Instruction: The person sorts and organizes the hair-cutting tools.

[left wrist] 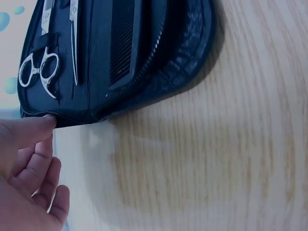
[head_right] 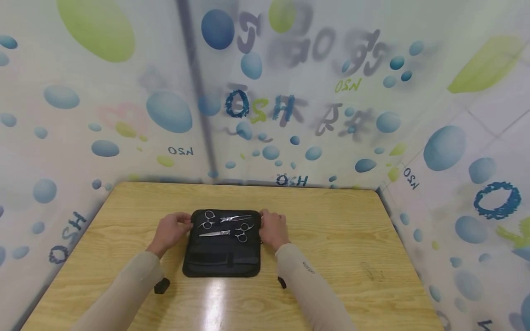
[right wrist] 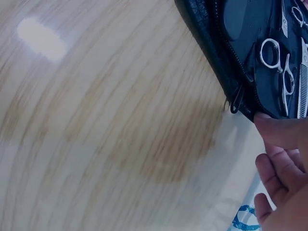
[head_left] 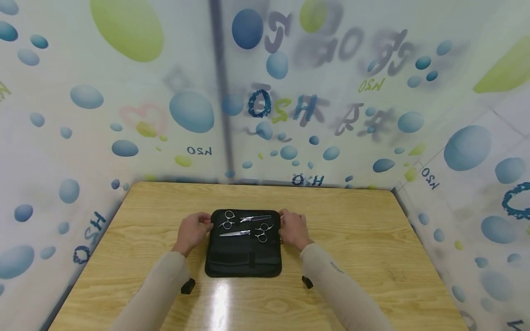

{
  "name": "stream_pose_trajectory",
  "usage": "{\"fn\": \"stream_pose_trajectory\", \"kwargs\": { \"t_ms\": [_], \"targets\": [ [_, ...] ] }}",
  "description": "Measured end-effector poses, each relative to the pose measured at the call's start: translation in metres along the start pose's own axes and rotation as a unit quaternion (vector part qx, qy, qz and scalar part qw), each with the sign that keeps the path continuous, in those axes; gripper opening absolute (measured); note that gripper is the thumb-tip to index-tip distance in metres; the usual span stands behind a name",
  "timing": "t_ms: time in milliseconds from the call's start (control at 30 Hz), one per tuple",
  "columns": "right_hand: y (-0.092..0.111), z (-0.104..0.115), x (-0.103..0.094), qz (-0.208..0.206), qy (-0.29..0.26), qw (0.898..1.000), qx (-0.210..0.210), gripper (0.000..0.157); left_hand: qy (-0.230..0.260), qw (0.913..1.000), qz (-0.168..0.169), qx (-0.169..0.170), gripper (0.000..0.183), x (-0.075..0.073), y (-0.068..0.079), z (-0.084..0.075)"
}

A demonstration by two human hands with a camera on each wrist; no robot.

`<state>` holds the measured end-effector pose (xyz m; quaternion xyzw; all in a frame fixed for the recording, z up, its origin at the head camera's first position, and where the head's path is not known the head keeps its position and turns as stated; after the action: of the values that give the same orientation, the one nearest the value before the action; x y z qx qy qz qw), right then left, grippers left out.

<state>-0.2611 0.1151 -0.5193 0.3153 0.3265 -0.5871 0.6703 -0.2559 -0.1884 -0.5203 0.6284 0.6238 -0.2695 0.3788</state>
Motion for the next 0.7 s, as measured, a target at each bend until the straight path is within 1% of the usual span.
{"fn": "stream_pose_trajectory", "kwargs": {
  "t_ms": [133,200,300,400,500,700],
  "targets": [
    [-0.001,-0.001,-0.006,-0.020,0.004,1.000,-0.011,0.041,-0.014,0.9990,-0.035,0.025,0.023,-0.003,0.002,-0.006],
    [-0.001,-0.003,-0.010,-0.033,0.008,0.999,-0.023,0.040,-0.009,0.9976,-0.056,0.041,0.022,-0.004,0.003,-0.011],
    [0.000,-0.008,-0.016,-0.054,0.016,0.997,-0.045,0.038,0.001,0.9953,-0.076,0.060,0.021,-0.005,0.005,-0.019],
    [0.001,-0.010,-0.023,-0.079,0.015,0.995,-0.065,0.037,0.006,0.9939,-0.080,0.076,0.020,-0.005,0.007,-0.025],
    [0.002,-0.009,-0.029,-0.096,0.013,0.993,-0.074,0.032,0.006,0.9933,-0.078,0.085,0.018,-0.004,0.008,-0.028],
    [0.006,-0.009,-0.031,-0.094,-0.001,0.992,-0.079,0.023,-0.004,0.9907,-0.080,0.110,0.018,-0.004,0.012,-0.028]
  ]
}}
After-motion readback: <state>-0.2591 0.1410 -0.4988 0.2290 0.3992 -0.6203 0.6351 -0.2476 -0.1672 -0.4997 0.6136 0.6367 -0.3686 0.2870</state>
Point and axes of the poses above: each hand's wrist, its own y-axis away from the middle knuckle, its own x-axis out of the palm, z = x × y, the point moved 4 cm from there along -y, towards the middle knuckle, and after that the axes turned 10 degrees about -y, right-handed, at the moved point
